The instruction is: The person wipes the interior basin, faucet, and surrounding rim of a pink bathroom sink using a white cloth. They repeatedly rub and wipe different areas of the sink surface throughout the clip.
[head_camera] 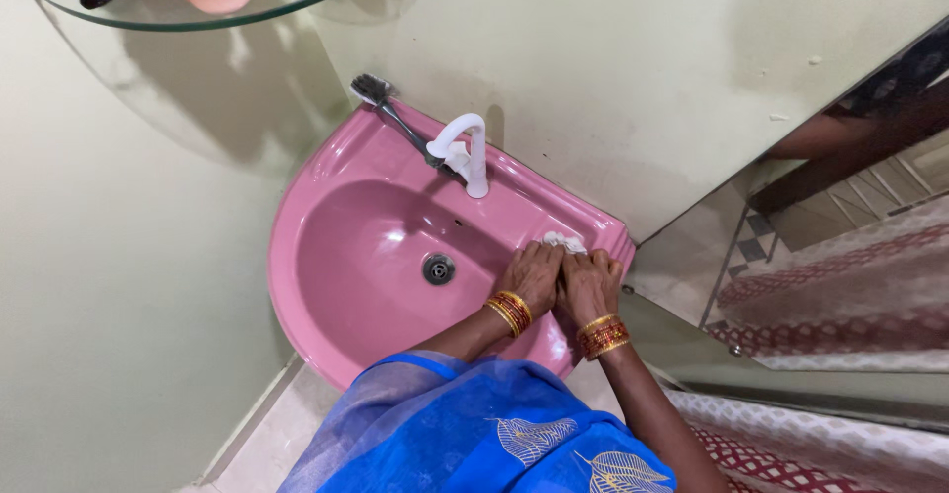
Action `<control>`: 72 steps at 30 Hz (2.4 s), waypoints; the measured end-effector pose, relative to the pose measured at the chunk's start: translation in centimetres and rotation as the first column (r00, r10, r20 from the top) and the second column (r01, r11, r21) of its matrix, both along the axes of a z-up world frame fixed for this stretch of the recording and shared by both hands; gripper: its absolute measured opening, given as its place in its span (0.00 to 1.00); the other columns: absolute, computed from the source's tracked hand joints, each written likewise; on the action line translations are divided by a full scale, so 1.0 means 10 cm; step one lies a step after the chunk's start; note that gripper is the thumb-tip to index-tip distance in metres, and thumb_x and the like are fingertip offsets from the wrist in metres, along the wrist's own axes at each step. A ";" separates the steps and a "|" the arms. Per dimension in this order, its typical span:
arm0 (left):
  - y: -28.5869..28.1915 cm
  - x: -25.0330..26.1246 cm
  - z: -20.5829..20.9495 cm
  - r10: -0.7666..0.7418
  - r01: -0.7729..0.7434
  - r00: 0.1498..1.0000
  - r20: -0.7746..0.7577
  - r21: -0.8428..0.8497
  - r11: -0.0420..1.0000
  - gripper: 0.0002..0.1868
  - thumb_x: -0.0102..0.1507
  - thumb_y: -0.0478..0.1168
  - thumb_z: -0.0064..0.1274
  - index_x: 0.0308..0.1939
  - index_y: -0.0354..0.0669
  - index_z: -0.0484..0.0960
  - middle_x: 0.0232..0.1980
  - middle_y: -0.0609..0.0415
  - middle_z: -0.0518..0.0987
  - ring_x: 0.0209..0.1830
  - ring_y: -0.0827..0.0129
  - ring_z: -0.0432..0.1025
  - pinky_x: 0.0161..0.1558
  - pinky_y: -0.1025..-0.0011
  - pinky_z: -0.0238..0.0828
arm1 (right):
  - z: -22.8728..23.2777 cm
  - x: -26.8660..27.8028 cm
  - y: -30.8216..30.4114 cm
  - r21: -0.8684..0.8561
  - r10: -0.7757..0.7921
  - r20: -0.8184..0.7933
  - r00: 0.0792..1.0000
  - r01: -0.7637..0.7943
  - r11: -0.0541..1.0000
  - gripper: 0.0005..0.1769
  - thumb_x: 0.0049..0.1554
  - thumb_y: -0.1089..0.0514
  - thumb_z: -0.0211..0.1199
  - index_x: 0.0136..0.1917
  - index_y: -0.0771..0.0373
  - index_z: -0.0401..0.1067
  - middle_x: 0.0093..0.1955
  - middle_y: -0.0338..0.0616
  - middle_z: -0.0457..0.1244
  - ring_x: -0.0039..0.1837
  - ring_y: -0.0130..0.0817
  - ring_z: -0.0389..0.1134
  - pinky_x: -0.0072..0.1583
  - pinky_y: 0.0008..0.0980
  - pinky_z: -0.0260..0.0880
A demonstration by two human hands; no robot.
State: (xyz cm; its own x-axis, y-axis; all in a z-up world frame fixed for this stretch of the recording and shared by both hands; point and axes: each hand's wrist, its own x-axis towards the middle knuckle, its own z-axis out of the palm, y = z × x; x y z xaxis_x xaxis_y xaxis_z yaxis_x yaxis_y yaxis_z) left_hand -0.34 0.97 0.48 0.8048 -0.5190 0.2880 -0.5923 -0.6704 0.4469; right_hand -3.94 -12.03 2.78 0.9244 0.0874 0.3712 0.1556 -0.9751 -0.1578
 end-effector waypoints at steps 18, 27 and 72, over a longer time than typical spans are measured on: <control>0.33 0.76 -0.14 0.302 -0.312 0.950 0.080 0.237 0.920 0.31 0.59 0.38 0.52 0.68 0.38 0.70 0.58 0.49 0.75 0.57 0.57 0.68 0.56 0.58 0.65 | -0.31 1.23 0.26 -0.004 0.114 -0.278 0.954 -0.120 0.993 0.32 0.41 0.61 0.68 0.61 0.60 0.71 0.58 0.48 0.66 0.62 0.48 0.61 0.60 0.49 0.62; 0.69 0.88 -0.06 0.351 -0.343 0.936 -0.008 0.198 0.918 0.35 0.54 0.33 0.58 0.67 0.36 0.71 0.58 0.43 0.75 0.55 0.52 0.69 0.59 0.59 0.68 | -0.42 1.49 0.52 0.103 0.288 -0.223 0.931 -0.271 0.957 0.19 0.46 0.63 0.68 0.53 0.62 0.75 0.50 0.49 0.68 0.54 0.47 0.67 0.59 0.46 0.68; 1.03 -0.95 -0.49 -0.064 -0.122 0.611 -0.789 -0.174 0.977 0.11 0.46 0.38 0.58 0.32 0.44 0.79 0.32 0.52 0.82 0.33 0.63 0.77 0.36 0.63 0.74 | -0.03 -0.59 0.54 -0.098 0.233 -0.493 0.838 -0.320 0.942 0.13 0.43 0.45 0.66 0.36 0.55 0.78 0.33 0.46 0.69 0.44 0.42 0.70 0.48 0.44 0.62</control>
